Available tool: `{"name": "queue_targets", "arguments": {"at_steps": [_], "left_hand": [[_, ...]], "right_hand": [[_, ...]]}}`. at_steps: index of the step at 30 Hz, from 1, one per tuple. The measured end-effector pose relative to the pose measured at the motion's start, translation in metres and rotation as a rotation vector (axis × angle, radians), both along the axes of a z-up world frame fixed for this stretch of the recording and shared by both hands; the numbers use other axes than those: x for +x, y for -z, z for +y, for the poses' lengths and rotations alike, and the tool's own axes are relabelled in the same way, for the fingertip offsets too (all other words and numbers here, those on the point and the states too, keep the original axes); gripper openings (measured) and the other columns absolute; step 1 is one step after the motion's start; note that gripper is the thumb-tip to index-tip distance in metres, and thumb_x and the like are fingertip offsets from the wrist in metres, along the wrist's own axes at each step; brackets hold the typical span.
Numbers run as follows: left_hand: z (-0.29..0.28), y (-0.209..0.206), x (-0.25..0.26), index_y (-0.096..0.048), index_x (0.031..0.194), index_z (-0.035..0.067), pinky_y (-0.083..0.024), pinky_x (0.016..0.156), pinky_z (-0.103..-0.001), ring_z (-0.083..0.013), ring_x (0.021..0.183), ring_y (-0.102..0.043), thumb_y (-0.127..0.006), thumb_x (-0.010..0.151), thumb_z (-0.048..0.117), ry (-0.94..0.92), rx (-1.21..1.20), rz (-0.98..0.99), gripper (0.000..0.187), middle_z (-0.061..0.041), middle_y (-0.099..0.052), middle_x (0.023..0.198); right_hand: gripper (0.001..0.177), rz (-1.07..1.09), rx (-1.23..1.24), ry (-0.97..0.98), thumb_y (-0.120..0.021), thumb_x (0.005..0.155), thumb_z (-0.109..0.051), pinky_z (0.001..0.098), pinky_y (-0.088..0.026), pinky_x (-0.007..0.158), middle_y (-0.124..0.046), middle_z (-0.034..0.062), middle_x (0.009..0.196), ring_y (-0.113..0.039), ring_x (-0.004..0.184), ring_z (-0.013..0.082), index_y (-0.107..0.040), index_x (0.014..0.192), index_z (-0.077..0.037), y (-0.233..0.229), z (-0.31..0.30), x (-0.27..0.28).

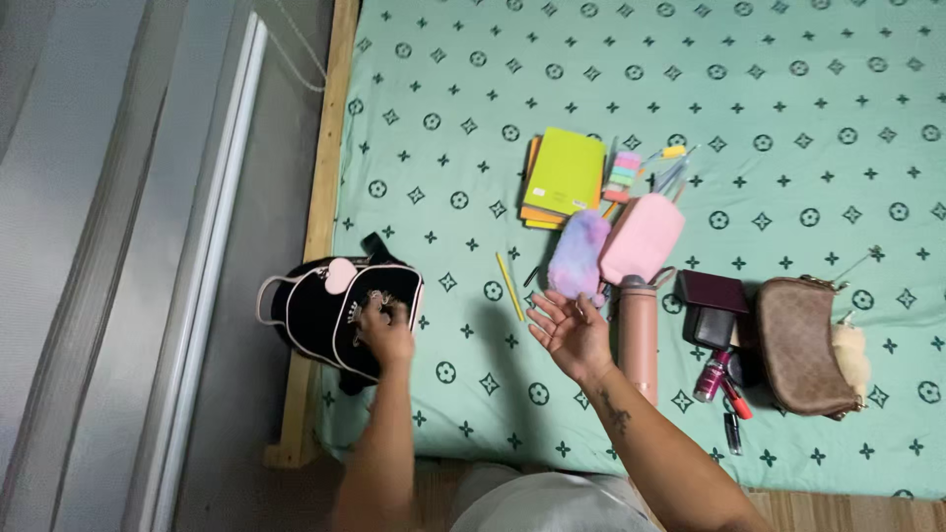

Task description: The person places several notebooks and a small pouch into a black backpack on a bed, then gathers colored pencils and pens and puts them into a purple pencil case. The person handles items one at a time and organizes them into the bag and pencil case.

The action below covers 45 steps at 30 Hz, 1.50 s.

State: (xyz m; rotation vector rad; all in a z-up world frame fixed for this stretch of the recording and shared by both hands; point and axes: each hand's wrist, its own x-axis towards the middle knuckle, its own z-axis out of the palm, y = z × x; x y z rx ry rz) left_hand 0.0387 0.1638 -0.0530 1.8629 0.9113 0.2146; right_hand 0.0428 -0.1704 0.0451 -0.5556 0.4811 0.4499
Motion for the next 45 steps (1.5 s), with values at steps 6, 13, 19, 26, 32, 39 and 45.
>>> {"name": "queue_targets", "arguments": {"at_steps": [6, 13, 19, 26, 32, 39, 45], "left_hand": [[0.053, 0.011, 0.008, -0.039, 0.156, 0.017, -0.029, 0.117, -0.058, -0.0343, 0.15, -0.028, -0.073, 0.091, 0.036, 0.06, 0.482, 0.391, 0.076, -0.007, -0.03, 0.164], [0.082, 0.027, 0.016, -0.035, 0.154, 0.018, -0.034, 0.109, -0.063, -0.0331, 0.142, -0.037, -0.072, 0.089, 0.033, 0.033, 0.264, 0.668, 0.076, -0.008, -0.037, 0.156], [0.041, 0.016, 0.014, -0.07, 0.115, 0.012, -0.047, 0.101, -0.056, -0.0358, 0.116, -0.059, -0.066, 0.1, 0.023, 0.08, 0.486, 0.206, 0.019, -0.009, -0.063, 0.121], [-0.009, -0.063, 0.034, -0.075, 0.106, 0.016, -0.038, 0.103, -0.058, -0.0303, 0.108, -0.06, -0.068, 0.083, 0.014, 0.22, 0.835, -0.216, 0.024, -0.004, -0.064, 0.11], [-0.05, -0.088, 0.033, -0.071, 0.108, 0.011, -0.042, 0.105, -0.055, -0.0336, 0.109, -0.056, -0.069, 0.098, 0.022, 0.428, 0.625, -0.275, 0.015, -0.01, -0.059, 0.108], [-0.099, -0.026, -0.026, -0.071, 0.113, 0.015, -0.034, 0.112, -0.057, -0.0273, 0.111, -0.056, -0.061, 0.085, 0.013, 0.882, 0.832, -0.528, 0.031, -0.003, -0.061, 0.109], [-0.131, 0.035, -0.077, -0.068, 0.123, 0.014, -0.033, 0.116, -0.05, -0.0269, 0.116, -0.05, -0.06, 0.086, 0.015, 1.126, 0.799, -0.335, 0.038, -0.005, -0.056, 0.115]], "right_hand": [[0.054, 0.029, -0.037, -0.138, -0.041, 0.103, -0.05, 0.0446, -0.05, 0.098, -0.069, 0.0156, 0.128, -0.066, 0.114, 0.0314, -0.06, 0.126, -0.005, -0.002, 0.042, 0.007], [0.054, 0.02, -0.063, -0.223, -0.04, 0.104, -0.049, 0.0433, -0.051, 0.096, -0.07, 0.0145, 0.125, -0.067, 0.109, 0.0294, -0.061, 0.126, -0.004, 0.0, 0.068, 0.015], [0.051, 0.028, -0.17, -0.253, -0.041, 0.104, -0.047, 0.0426, -0.05, 0.098, -0.069, 0.0134, 0.126, -0.066, 0.111, 0.0281, -0.058, 0.127, -0.006, 0.005, 0.077, 0.022], [0.051, -0.22, -0.44, -0.398, -0.051, 0.099, -0.045, 0.0453, -0.044, 0.102, -0.061, 0.0087, 0.142, -0.057, 0.127, 0.0277, -0.054, 0.138, -0.012, -0.002, 0.074, 0.048], [0.078, -0.123, -0.54, -0.426, -0.057, 0.091, -0.047, 0.0532, -0.04, 0.111, -0.032, 0.0015, 0.162, -0.043, 0.141, 0.0359, -0.024, 0.159, -0.028, 0.007, 0.065, 0.058], [0.079, 0.058, -0.764, -0.661, -0.062, 0.09, -0.048, 0.0526, -0.044, 0.108, -0.049, 0.0091, 0.155, -0.054, 0.136, 0.031, -0.033, 0.158, -0.02, 0.047, 0.02, 0.028], [0.076, -0.533, -1.491, -0.549, -0.075, 0.083, -0.024, 0.0397, -0.049, 0.105, -0.049, 0.0165, 0.148, -0.059, 0.125, 0.0334, -0.042, 0.151, -0.011, 0.027, 0.019, 0.028]]}}
